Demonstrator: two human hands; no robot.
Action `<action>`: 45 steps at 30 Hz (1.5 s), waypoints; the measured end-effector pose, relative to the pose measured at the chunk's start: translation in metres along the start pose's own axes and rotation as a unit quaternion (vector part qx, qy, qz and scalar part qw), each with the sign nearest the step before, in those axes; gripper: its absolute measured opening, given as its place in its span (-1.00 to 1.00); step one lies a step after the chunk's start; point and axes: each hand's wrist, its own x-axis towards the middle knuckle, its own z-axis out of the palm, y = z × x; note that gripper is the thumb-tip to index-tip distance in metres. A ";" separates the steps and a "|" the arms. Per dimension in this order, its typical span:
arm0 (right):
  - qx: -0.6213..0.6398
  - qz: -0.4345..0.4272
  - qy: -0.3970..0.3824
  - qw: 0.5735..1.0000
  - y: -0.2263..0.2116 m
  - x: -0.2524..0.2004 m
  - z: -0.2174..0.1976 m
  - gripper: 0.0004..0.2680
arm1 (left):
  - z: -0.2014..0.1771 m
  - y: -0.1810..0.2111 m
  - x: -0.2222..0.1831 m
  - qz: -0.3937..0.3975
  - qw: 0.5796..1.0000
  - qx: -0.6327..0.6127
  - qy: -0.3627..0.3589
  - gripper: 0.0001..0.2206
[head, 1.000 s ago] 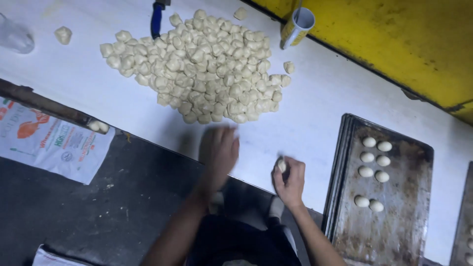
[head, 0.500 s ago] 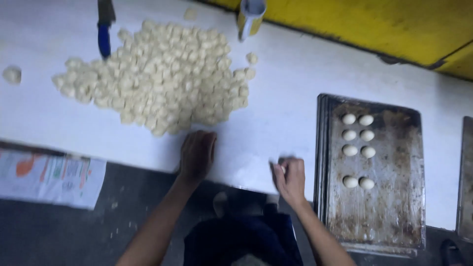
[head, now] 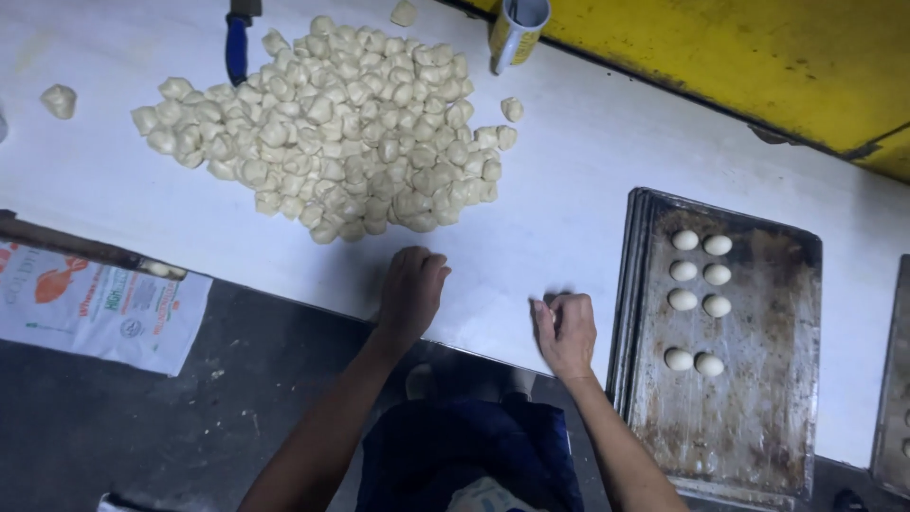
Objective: Manually shaping small pieces of dough into uniform balls and arranging them on a baking tray.
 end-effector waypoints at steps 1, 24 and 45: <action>-0.004 0.001 0.002 1.000 0.000 0.000 -0.003 -0.80 | -0.008 0.008 -0.007 0.003 1.000 -0.003 0.000 -0.83; -0.131 -0.019 -0.013 0.991 -0.011 0.114 0.043 -0.87 | 0.053 0.045 0.082 0.132 0.985 0.108 -0.026 -0.81; -0.036 -0.039 -0.137 0.989 -0.033 0.019 -0.025 -0.85 | -0.030 0.035 0.028 -0.123 0.936 -0.112 -0.310 -0.71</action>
